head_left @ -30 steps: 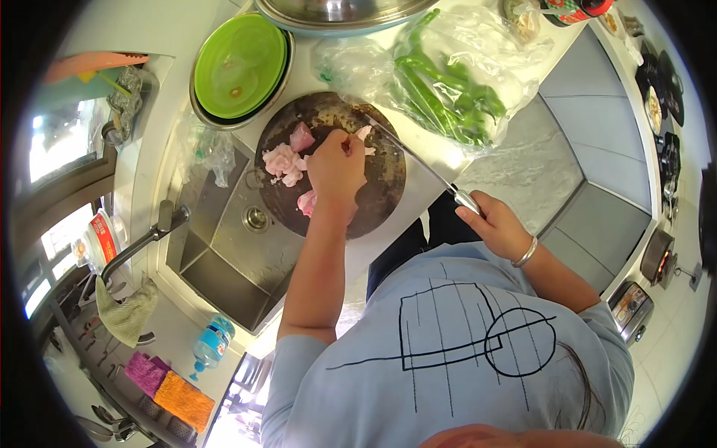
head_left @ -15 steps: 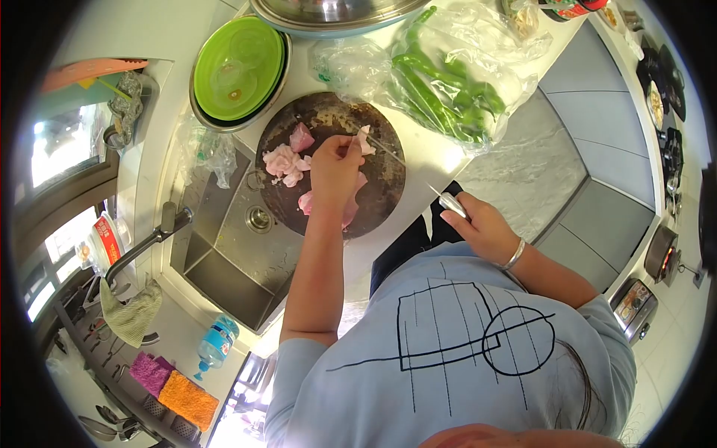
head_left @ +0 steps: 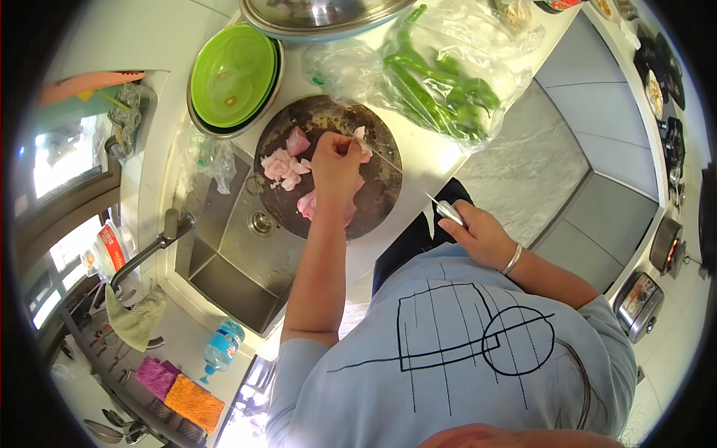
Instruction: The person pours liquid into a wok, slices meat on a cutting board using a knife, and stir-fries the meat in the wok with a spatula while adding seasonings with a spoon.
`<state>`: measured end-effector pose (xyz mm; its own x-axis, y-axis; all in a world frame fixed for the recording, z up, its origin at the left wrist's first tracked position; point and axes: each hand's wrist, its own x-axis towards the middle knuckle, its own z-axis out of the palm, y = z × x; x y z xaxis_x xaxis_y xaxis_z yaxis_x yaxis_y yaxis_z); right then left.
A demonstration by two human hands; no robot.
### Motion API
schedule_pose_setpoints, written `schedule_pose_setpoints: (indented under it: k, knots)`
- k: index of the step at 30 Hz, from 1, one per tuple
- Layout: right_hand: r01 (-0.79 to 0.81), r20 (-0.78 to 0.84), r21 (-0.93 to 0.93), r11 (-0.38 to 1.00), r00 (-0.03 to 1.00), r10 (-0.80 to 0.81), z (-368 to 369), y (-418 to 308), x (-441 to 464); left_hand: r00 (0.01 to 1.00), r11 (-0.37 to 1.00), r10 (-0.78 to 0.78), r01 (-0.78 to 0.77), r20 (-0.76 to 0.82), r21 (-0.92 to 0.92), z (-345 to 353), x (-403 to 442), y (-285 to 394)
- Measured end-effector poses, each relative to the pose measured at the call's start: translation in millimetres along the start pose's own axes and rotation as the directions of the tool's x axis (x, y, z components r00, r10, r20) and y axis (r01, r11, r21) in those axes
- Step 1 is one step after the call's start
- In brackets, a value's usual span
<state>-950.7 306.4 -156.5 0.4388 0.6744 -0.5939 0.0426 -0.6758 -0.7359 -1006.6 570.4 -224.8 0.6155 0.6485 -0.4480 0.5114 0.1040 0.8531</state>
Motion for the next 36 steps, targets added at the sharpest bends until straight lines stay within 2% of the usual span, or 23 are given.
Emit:
schedule_pose_setpoints:
  k: [3,7,11,20,23,29,34,36]
  knots:
    - [0.031,0.002,0.001,1.0,1.0,-0.031,3.0,-0.9,-1.6,0.998,1.0,0.013,-0.013,-0.054,0.01,6.6,-6.8,4.1]
    - [0.091,-0.052,0.068,0.994,0.995,-0.087,12.8,-1.6,-6.5,0.996,0.997,0.067,-0.065,-0.051,0.048,10.2,-7.1,-1.2]
    - [0.077,-0.037,0.072,0.994,0.997,-0.074,20.3,-0.4,-11.1,0.992,0.991,0.12,-0.118,-0.033,0.064,11.6,-4.6,-7.1]
    - [0.108,-0.072,0.168,0.98,0.993,-0.097,47.6,7.4,-18.4,0.973,0.945,0.23,-0.216,-0.029,0.244,12.3,0.1,-25.7]
    - [0.113,-0.076,0.202,0.973,0.992,-0.099,58.7,9.8,-12.3,0.953,0.906,0.303,-0.293,0.015,0.304,12.5,1.4,-22.6]
    - [0.091,-0.027,0.361,0.928,0.996,-0.087,66.5,8.0,-6.1,0.985,0.938,0.171,-0.173,0.034,0.299,12.4,0.1,-15.0]
    - [0.039,0.018,0.514,0.857,0.998,-0.056,75.9,9.2,2.3,0.979,0.924,0.185,-0.205,0.09,0.323,7.5,2.9,-17.7]
    - [0.055,0.007,0.498,0.865,0.998,-0.067,77.1,8.7,6.5,0.975,0.916,0.196,-0.219,0.101,0.335,6.7,3.4,-16.6]
